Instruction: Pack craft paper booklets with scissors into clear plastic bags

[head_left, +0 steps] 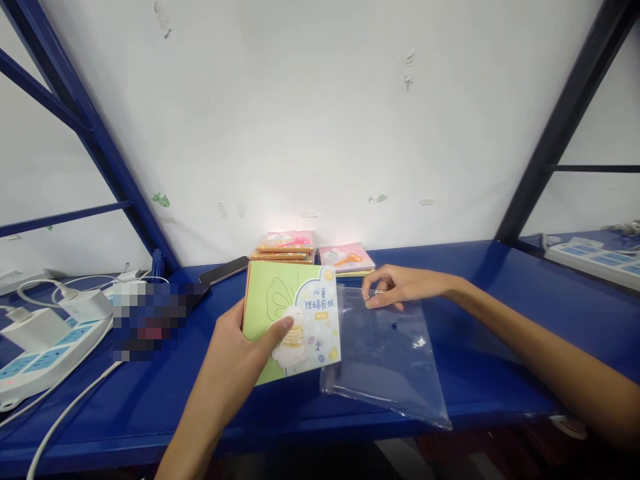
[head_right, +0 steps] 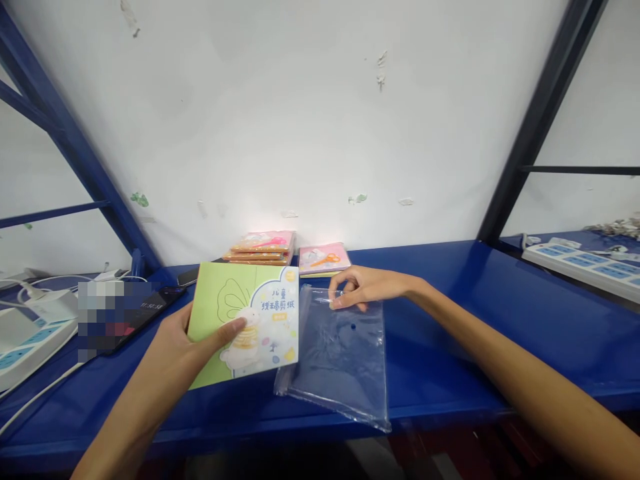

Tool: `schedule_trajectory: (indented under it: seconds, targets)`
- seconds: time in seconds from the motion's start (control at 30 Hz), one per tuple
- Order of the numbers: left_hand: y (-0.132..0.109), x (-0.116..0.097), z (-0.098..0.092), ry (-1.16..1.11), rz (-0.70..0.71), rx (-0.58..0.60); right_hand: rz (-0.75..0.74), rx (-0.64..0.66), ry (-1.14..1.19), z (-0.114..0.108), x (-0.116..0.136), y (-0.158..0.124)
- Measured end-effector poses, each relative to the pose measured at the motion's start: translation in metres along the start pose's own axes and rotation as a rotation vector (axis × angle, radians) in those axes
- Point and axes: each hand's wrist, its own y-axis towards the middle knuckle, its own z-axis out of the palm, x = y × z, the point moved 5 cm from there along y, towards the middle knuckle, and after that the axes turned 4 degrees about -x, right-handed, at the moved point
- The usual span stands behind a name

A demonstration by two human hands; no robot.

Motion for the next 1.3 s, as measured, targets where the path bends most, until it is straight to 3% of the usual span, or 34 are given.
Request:
schedule_trajectory:
  seconds: [0.2, 0.43, 0.6, 0.7, 0.8, 0.9, 1.0, 1.17, 1.3]
  targets:
    - [0.013, 0.006, -0.012, 0.025, -0.033, 0.027, -0.029, 0.0, 0.018, 0.0, 0.001, 0.0]
    - [0.005, -0.002, -0.016, -0.018, 0.0, -0.082, 0.014, -0.06, -0.006, -0.003, -0.009, 0.002]
    - [-0.018, -0.013, 0.004, -0.042, 0.021, -0.025, 0.012, -0.077, -0.016, -0.001, -0.007, 0.003]
    - [-0.03, -0.015, 0.019, 0.019, 0.064, 0.01, -0.034, -0.044, -0.005, 0.002, -0.002, 0.002]
    - [-0.035, -0.016, 0.027, 0.187, 0.221, 0.013, -0.053, -0.031, -0.002, 0.004, 0.002, 0.002]
    - [-0.035, -0.019, 0.019, 0.375, 0.391, -0.161, -0.025, -0.05, 0.0, 0.003, 0.001, 0.002]
    - [-0.033, -0.02, 0.011, 0.54, 0.472, -0.279, -0.026, -0.058, -0.003, 0.002, 0.0, 0.002]
    - [-0.024, -0.016, 0.007, 0.843, 0.5, -0.31, -0.041, -0.049, 0.005, 0.002, 0.002, 0.001]
    - [-0.012, -0.012, 0.005, 0.679, 0.427, -0.248, -0.058, -0.041, 0.037, 0.003, 0.004, 0.0]
